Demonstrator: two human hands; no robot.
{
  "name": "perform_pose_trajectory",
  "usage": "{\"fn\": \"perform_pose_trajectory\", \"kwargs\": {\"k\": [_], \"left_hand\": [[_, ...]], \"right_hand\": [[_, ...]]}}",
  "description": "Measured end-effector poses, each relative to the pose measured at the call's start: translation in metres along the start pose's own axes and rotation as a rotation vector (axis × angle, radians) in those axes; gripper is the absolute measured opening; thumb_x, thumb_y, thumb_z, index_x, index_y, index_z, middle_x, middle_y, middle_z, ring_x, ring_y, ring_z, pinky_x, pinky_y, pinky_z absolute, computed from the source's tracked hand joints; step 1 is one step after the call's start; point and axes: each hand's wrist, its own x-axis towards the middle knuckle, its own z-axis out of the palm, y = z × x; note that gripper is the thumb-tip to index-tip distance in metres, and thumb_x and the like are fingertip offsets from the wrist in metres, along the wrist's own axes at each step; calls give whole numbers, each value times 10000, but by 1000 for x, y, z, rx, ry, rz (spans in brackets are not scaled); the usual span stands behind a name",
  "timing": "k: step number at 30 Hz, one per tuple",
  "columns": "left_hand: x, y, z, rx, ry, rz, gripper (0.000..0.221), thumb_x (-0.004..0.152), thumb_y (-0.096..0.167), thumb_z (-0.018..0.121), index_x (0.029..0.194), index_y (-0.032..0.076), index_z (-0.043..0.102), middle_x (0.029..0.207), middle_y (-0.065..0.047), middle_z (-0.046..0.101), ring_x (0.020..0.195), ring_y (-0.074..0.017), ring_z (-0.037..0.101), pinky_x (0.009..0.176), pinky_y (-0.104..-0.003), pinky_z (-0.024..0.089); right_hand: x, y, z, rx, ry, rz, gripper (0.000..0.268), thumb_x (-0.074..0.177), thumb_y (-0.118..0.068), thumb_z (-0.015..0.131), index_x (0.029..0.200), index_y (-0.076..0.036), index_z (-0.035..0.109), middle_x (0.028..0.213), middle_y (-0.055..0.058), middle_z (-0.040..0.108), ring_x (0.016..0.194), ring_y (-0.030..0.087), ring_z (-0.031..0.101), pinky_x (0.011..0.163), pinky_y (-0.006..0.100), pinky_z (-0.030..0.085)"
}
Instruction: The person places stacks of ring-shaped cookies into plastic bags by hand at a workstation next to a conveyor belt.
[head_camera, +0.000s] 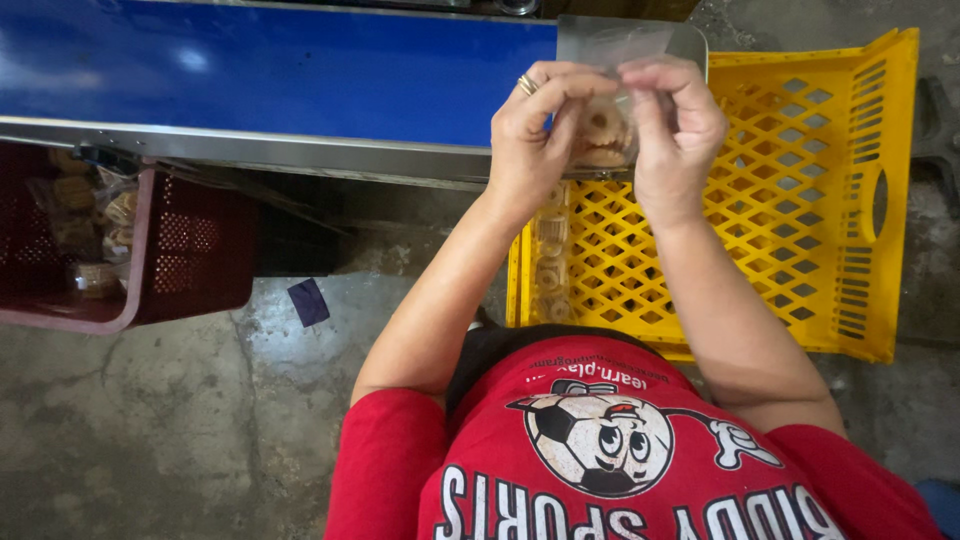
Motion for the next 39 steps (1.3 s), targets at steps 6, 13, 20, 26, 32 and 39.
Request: {"fn": "perform_pose_trajectory", "kwargs": {"k": [6, 13, 20, 26, 32, 39], "left_hand": [[4, 0, -2, -183, -52, -38, 216, 989, -50, 712, 1179, 53, 729, 1157, -50, 737, 1123, -165, 688, 1017, -297, 557], [1, 4, 0, -251, -24, -107, 216, 988, -37, 726, 1179, 60, 753, 1105, -29, 736, 1069, -128, 679, 976, -268, 557], [-3, 13, 0, -180, 35, -123, 191, 1012, -15, 717, 1176, 68, 768, 1012, -17, 736, 957, -100, 678, 882, -232, 568], [0, 16, -6, -173, 25, -130, 177, 1000, -17, 718, 1151, 67, 757, 1087, -25, 723, 1023, -107, 685, 927, -254, 597], [7, 14, -9, -241, -43, -182, 279, 996, -24, 737, 1248, 95, 739, 1042, -7, 719, 978, -97, 687, 887, -252, 594], [14, 7, -13, 164, -95, 54, 413, 959, -13, 771, 1332, 147, 694, 972, -18, 592, 866, -117, 610, 799, -245, 563]], "right_hand": [[3, 0, -3, 131, 3, 88, 156, 1103, 86, 676, 1197, -20, 742, 1139, 19, 697, 1005, 82, 620, 949, 204, 498], [6, -9, -4, 150, -50, 126, 210, 1083, 65, 717, 1267, -33, 745, 1149, -18, 648, 945, 55, 589, 871, 187, 496], [20, -21, 0, 96, -35, 107, 176, 1080, 59, 670, 1178, -62, 752, 1119, 8, 711, 984, 92, 660, 934, 237, 588], [13, -26, -6, -218, -141, -48, 210, 1052, 84, 767, 1206, -58, 773, 1098, 7, 632, 1058, 109, 578, 967, 236, 499], [12, -24, -10, -376, -175, -144, 304, 1005, 83, 809, 1273, -50, 756, 1174, 14, 663, 1147, 182, 564, 1067, 313, 480], [14, -16, -7, -573, -115, -251, 258, 988, 82, 878, 1182, -57, 780, 1102, 42, 651, 1090, 217, 561, 991, 325, 504]]}}
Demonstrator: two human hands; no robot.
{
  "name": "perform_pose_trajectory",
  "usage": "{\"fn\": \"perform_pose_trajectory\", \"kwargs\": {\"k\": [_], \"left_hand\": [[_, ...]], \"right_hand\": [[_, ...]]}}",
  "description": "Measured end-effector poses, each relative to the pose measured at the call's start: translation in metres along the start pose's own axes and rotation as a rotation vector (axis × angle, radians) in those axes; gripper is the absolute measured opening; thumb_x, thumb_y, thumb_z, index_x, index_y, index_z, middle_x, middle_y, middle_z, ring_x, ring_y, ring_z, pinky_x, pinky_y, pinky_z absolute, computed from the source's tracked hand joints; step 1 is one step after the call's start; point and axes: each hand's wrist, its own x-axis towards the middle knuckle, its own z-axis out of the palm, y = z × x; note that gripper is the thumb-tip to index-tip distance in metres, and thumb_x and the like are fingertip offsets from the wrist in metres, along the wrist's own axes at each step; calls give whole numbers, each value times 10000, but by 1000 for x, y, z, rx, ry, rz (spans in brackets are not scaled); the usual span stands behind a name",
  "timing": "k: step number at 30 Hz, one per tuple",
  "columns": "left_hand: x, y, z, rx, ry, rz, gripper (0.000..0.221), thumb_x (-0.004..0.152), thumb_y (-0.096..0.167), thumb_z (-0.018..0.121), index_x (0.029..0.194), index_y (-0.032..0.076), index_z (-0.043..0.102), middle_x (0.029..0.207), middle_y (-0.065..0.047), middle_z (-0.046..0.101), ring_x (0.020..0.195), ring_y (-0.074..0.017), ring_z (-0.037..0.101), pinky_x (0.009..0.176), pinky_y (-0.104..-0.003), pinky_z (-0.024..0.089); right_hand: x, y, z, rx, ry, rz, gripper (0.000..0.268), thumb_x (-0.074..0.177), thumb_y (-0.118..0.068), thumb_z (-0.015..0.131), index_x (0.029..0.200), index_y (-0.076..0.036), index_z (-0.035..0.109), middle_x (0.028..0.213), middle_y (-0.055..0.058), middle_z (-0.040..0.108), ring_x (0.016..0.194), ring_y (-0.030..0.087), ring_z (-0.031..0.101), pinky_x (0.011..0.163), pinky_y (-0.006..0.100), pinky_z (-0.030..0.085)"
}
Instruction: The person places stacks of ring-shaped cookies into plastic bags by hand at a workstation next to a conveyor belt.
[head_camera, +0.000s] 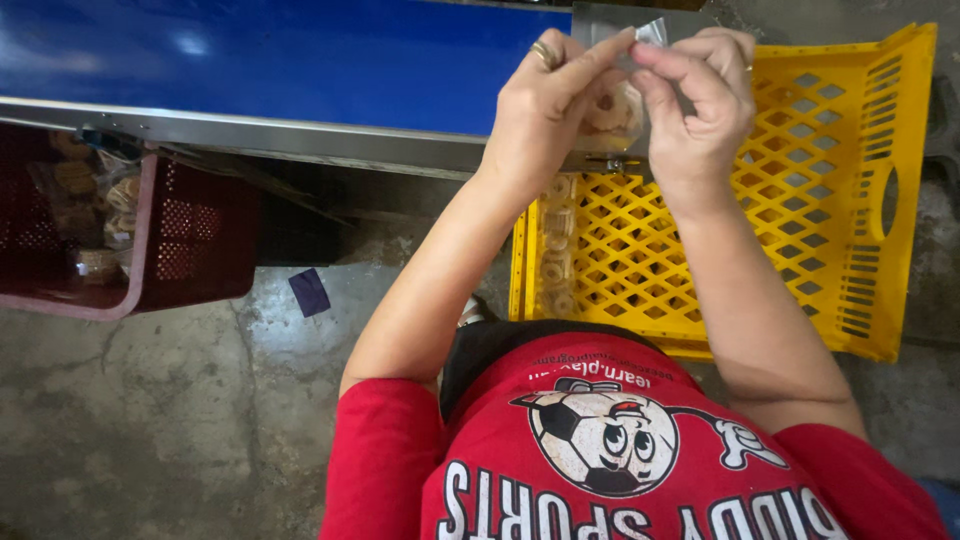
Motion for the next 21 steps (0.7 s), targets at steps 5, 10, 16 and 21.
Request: {"fn": "perform_pose_trajectory", "kwargs": {"k": [5, 10, 16, 21], "left_hand": [[2, 2, -11, 192, -96, 41, 510, 831, -73, 742, 1309, 99, 696, 999, -65, 530, 862, -191, 585, 770, -315, 544], [9, -1, -10, 254, 104, 172, 188, 882, 85, 780, 1027, 96, 660, 1042, -101, 571, 946, -291, 613, 818, -379, 534], [6, -27, -8, 223, 74, 0, 124, 960, 141, 759, 992, 68, 664, 903, -112, 689, 848, -310, 674, 757, -411, 556], [14, -63, -2, 140, 62, -259, 156, 942, 223, 759, 973, 90, 682, 887, -79, 747, 794, -224, 753, 716, -345, 604]], "right_hand": [[6, 2, 4, -72, -18, -49, 188, 962, 105, 845, 1067, -25, 760, 1037, 59, 636, 1078, 239, 546, 969, 348, 491], [14, 3, 7, 4, -37, -23, 161, 1009, 3, 835, 1001, 13, 675, 1069, 134, 573, 1069, 237, 567, 961, 358, 501], [17, 24, 25, 384, -149, 398, 106, 1110, -36, 736, 1046, 27, 680, 989, 21, 707, 888, 55, 636, 831, 209, 543], [30, 39, 37, 183, -221, 414, 56, 1077, -31, 745, 1032, 0, 731, 939, 27, 749, 822, 57, 681, 733, 203, 548]]}}
